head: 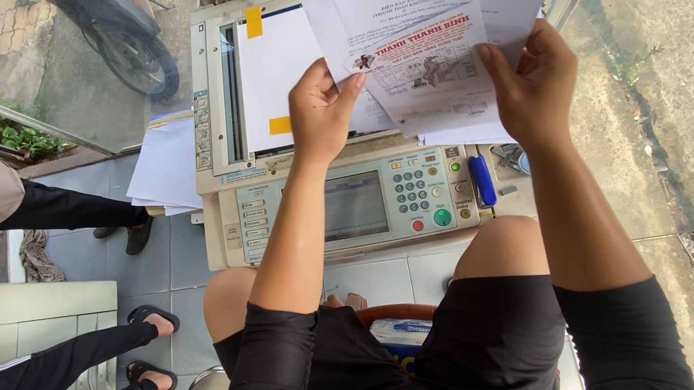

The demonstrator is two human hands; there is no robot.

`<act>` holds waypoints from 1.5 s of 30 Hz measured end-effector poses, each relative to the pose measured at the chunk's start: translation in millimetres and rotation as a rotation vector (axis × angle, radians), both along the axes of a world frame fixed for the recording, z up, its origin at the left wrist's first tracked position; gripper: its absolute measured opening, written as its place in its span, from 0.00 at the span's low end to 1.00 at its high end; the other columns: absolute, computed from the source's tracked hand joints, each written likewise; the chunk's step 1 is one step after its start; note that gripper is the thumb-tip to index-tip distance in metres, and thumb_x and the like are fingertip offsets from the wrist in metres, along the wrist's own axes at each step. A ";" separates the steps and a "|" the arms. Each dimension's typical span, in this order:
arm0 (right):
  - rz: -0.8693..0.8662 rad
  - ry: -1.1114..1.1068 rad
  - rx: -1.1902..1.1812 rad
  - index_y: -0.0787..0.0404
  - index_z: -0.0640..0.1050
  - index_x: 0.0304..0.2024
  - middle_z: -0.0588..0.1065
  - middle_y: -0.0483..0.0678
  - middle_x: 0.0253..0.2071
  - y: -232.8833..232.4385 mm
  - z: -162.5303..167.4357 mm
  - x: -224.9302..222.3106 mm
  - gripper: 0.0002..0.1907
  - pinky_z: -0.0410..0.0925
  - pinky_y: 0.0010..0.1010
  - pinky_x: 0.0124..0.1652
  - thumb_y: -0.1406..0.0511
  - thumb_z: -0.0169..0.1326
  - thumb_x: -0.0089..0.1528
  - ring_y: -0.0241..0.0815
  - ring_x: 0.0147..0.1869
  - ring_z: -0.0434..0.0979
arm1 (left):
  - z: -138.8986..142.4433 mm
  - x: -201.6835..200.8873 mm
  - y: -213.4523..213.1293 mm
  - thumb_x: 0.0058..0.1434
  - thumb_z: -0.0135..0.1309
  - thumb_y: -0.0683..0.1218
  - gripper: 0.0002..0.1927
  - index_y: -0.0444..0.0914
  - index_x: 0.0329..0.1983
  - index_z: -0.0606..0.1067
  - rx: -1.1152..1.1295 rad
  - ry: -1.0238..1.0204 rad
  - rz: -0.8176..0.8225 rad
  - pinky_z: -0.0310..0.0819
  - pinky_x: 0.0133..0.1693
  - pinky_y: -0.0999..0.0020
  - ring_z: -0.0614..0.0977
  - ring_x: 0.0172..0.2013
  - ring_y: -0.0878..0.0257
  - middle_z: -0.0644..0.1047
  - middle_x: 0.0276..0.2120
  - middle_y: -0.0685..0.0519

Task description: The person places documents on a photocopier, presses buttons to start copying, and staples the resulting copies. They repeat this process for multiple documents, organizing the stapled copies into a stack.

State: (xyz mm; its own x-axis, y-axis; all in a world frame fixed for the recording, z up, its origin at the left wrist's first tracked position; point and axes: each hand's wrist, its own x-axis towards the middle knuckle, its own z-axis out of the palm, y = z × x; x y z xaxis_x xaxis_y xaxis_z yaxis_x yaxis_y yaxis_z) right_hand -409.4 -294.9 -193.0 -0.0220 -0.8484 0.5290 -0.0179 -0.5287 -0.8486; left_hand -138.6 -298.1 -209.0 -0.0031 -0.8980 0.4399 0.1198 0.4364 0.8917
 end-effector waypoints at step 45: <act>-0.014 -0.249 0.282 0.68 0.75 0.54 0.82 0.55 0.43 144.0 29.9 60.4 0.13 0.75 0.24 0.48 0.71 0.61 0.69 0.36 0.46 0.83 | 121.9 54.5 151.8 0.69 0.57 0.41 0.18 0.28 0.59 0.73 0.009 0.139 0.001 0.73 0.48 0.76 0.82 0.41 0.70 0.83 0.41 0.49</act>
State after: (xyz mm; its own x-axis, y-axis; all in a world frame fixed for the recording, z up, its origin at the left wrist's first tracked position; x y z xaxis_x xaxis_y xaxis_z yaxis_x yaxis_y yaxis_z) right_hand -349.0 -150.9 -163.1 -0.1328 -0.9586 0.2520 0.2014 -0.2751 -0.9401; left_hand -84.1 -146.3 -87.1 0.0579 -0.9020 0.4278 0.2420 0.4284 0.8706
